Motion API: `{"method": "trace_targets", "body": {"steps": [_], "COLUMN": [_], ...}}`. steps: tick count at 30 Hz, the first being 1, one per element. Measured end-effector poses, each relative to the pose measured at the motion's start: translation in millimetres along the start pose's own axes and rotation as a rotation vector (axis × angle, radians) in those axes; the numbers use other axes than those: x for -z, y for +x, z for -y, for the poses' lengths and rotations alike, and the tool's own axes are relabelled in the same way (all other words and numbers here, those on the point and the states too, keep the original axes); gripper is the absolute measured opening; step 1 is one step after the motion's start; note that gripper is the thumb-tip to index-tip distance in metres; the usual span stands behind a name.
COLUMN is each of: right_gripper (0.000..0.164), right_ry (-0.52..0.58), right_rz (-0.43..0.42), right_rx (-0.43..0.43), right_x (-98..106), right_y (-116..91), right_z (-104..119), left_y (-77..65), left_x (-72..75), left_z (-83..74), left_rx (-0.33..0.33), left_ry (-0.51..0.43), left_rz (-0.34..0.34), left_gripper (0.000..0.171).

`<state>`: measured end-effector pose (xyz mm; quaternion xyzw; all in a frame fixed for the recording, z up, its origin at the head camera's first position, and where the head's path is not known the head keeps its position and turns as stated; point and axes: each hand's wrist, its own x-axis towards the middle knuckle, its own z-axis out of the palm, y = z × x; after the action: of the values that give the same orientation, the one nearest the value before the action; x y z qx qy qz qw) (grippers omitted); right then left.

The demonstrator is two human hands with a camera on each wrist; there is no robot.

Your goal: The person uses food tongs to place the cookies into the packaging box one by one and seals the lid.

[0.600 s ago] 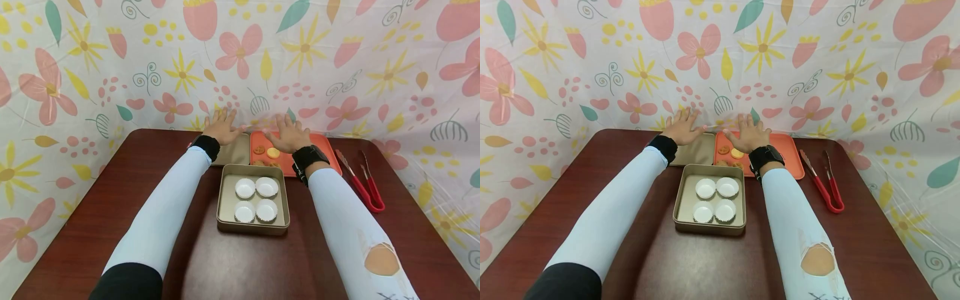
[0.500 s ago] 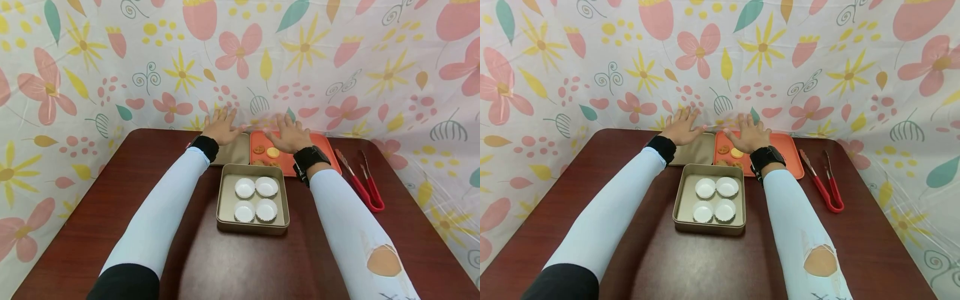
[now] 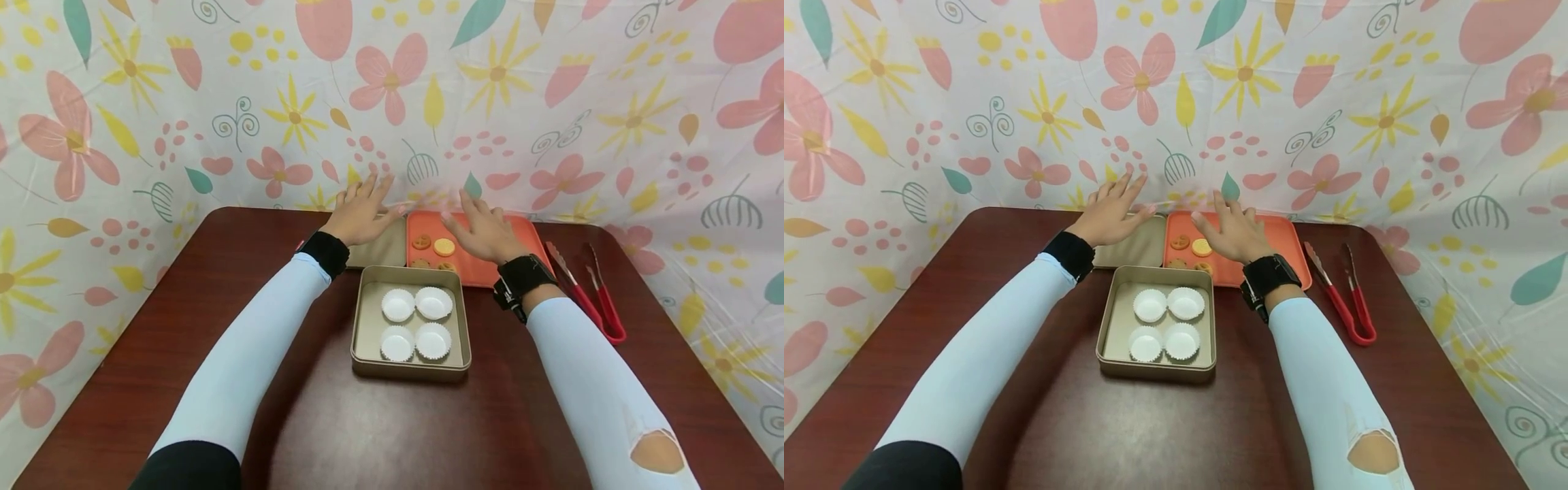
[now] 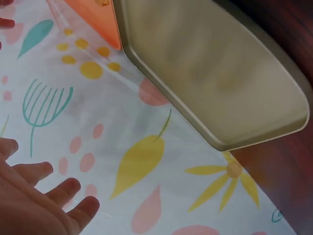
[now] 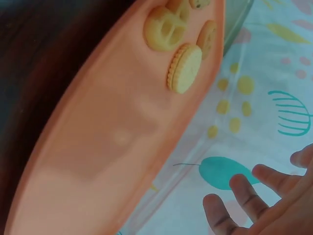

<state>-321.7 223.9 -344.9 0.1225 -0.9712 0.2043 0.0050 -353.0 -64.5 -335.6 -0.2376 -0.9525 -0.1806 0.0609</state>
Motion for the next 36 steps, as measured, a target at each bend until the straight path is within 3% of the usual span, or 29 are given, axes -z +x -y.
{"method": "trace_targets", "body": {"steps": [8, 16, 20, 23, 27, 31, 36], "right_gripper": [0.089, 0.077, 0.07, 0.07, 0.074, 0.071, 0.062], "right_ry": [0.042, 0.272, 0.356, 0.441, 0.56, 0.639, 0.736], "right_rz": [0.002, 0.019, 0.083, 0.155, 0.234, 0.255, 0.302], "right_rx": [0.047, 0.092, 0.108, 0.109, 0.078, 0.041, 0.021], "right_x": [-3, -12, -18, -23, -31, -39, -51], "right_y": [-14, -22, -26, -28, -30, -33, -41], "right_z": [-10, -14, -13, -14, -17, -18, -19], "left_y": [-18.7, -32.1, -38.2, -44.1, -54.2, -63.2, -71.3], "left_x": [-8.3, -16.0, -19.6, -19.8, -20.9, -28.2, -40.6], "left_z": [4.5, 13.1, 19.9, 24.4, 28.0, 31.2, 36.5], "left_rx": [-0.044, -0.083, -0.132, -0.147, -0.1, -0.033, 0.025], "left_ry": [-0.077, -0.113, -0.17, -0.28, -0.511, -0.732, -0.841], "left_rz": [-0.045, -0.067, 0.003, 0.068, 0.139, 0.244, 0.336], "left_gripper": [0.081, 0.069, 0.061, 0.056, 0.054, 0.057, 0.055]}}
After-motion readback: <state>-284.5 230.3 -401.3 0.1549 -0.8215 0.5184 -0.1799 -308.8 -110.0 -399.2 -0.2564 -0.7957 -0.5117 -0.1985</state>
